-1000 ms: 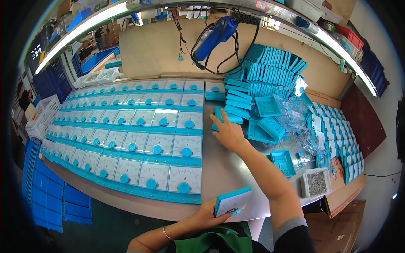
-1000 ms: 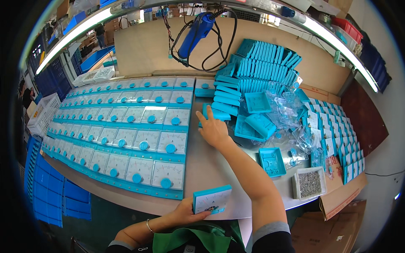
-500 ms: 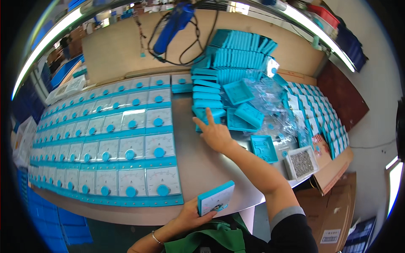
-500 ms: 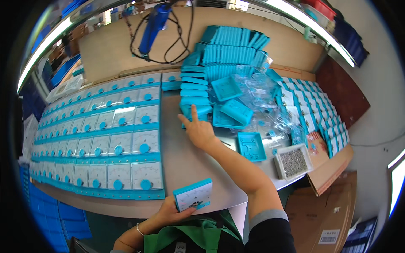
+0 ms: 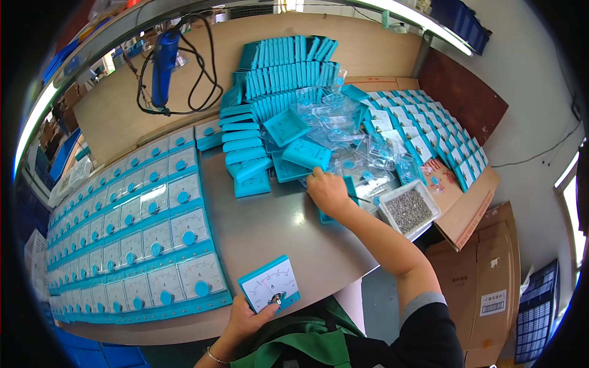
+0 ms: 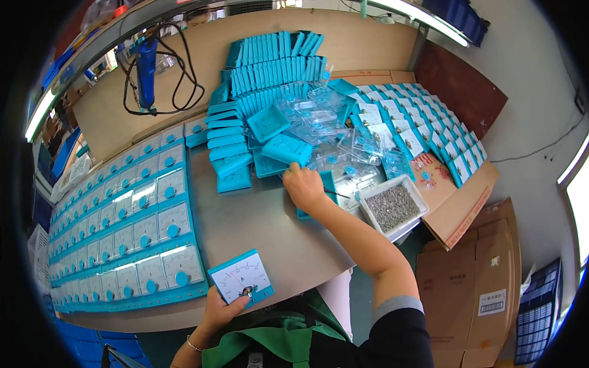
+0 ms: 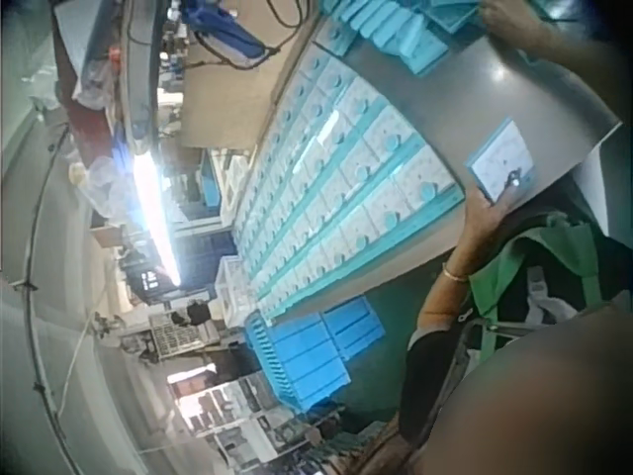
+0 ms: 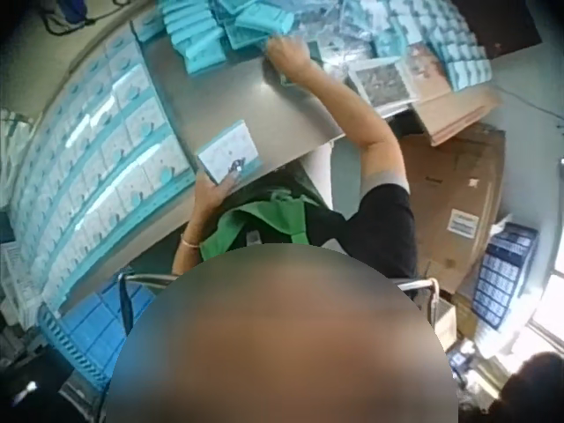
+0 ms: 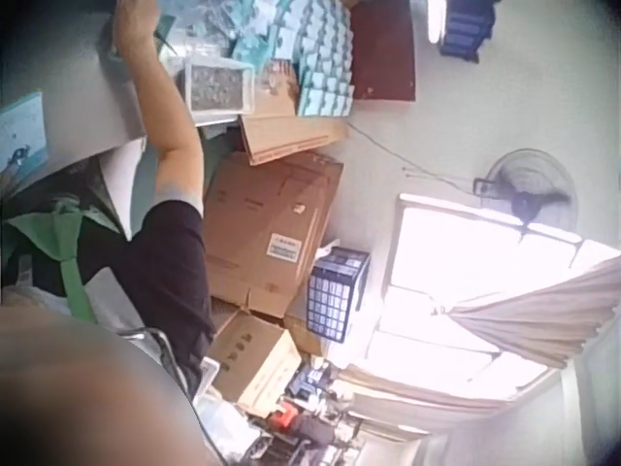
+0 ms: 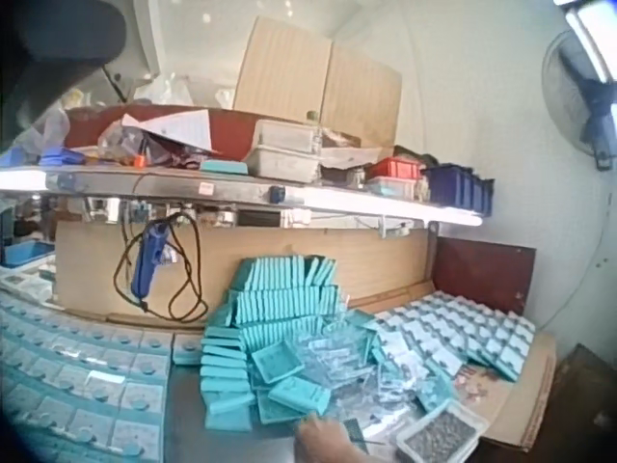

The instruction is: The worker is seen assembling analog ammeters by attaching the dial, needle, and protective cover using a screwdriver.

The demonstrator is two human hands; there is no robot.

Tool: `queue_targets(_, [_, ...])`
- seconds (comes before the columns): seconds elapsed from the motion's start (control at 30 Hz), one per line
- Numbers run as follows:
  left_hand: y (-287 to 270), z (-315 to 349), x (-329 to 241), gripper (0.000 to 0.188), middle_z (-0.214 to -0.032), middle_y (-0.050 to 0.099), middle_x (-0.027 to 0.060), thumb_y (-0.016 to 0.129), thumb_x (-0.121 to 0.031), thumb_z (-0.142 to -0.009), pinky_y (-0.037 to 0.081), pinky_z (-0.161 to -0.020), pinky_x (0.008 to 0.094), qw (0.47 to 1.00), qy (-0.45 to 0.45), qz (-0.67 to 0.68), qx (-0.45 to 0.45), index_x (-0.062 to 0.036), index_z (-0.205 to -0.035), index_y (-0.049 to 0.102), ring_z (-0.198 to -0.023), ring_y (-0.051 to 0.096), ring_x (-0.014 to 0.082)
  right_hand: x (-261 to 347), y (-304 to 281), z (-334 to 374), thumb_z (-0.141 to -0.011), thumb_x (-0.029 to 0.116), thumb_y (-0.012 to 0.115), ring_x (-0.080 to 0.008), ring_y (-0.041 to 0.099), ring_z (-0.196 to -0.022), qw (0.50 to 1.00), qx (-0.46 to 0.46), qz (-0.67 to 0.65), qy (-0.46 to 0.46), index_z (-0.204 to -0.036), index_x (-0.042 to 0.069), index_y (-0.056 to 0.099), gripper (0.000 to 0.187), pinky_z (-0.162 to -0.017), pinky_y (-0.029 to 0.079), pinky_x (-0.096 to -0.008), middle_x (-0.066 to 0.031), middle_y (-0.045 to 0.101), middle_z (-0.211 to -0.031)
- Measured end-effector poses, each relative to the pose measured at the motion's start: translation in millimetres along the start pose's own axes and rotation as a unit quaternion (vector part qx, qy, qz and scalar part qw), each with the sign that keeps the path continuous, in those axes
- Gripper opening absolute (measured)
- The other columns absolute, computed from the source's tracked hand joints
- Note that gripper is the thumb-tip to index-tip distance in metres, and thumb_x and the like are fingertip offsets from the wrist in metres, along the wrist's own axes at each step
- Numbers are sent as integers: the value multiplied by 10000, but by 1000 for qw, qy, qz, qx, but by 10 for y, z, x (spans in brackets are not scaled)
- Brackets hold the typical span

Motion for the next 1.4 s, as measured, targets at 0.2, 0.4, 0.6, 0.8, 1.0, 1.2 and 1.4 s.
queue_targets(0.2, [0, 33, -9, 391, -1019, 641, 84, 692, -94, -768, 466, -845, 306, 1000, 13, -14, -24, 33, -1116, 566, -925, 596, 149, -251, -455, -46, -737, 112, 615, -278, 626, -637, 995, -60, -77, 17, -751, 72, 585, 51, -509, 491, -405, -133, 565, -771])
queue_targets(0.4, [-25, 34, 63, 298, -995, 642, 73, 633, -70, -828, 502, -768, 295, 996, -15, 71, -45, 33, -1101, 572, -879, 601, 134, -256, -840, 313, -843, 230, 644, -141, 593, -511, 836, 82, -505, 200, -859, 18, 600, 217, -410, 412, -259, -103, 652, -735])
queue_targets(0.6, [-12, -11, -2, 260, -941, 654, 64, 621, -50, -817, 505, -708, 280, 997, -6, 70, -35, 28, -1064, 596, -796, 606, 114, 291, -237, 1332, -878, 280, 614, -101, 590, -517, 639, 316, -613, 341, -897, -24, 601, 305, -383, 373, -218, -129, 665, -759])
queue_targets(0.8, [-48, 12, 56, 268, -941, 656, 73, 624, -49, -812, 512, -709, 282, 997, -6, 63, -52, 33, -1065, 592, -805, 612, 120, 508, -840, 959, -701, 193, 767, -278, 628, -672, 930, 170, -326, -13, -1090, 49, 606, 445, -588, 499, -353, -188, 564, -1174])
queue_targets(1.0, [-16, 23, 68, 286, -957, 648, 86, 629, -46, -813, 526, -712, 287, 996, -8, 67, -50, 38, -1080, 572, -828, 615, 131, 736, -543, 825, -646, 207, 799, -325, 637, -818, 850, 283, -430, -111, -1284, 182, 516, 699, -763, 524, -377, -167, 406, -1321])
queue_targets(1.2, [-33, 40, 92, 305, -979, 641, 90, 623, -46, -819, 536, -714, 294, 997, -19, 55, -42, 37, -1104, 552, -846, 616, 137, 717, -588, 973, -678, 306, 775, -344, 627, -815, 929, 238, -283, -3, -1296, 156, 503, 692, -739, 516, -410, -187, 410, -1276])
queue_targets(1.4, [-38, 23, 89, 336, -997, 628, 114, 627, -49, -818, 555, -711, 323, 997, -27, 64, -36, 50, -1124, 529, -851, 623, 168, 709, -619, 978, -730, 346, 714, -376, 590, -921, 926, 235, -296, -6, -1281, 96, 497, 642, -764, 506, -418, -197, 414, -1219])
Point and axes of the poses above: each hand's wrist, its own z-axis away from the middle knuckle, its own y-axis out of the palm, x = y × z, the point moved 8 cm from there along -z, towards the middle knuckle
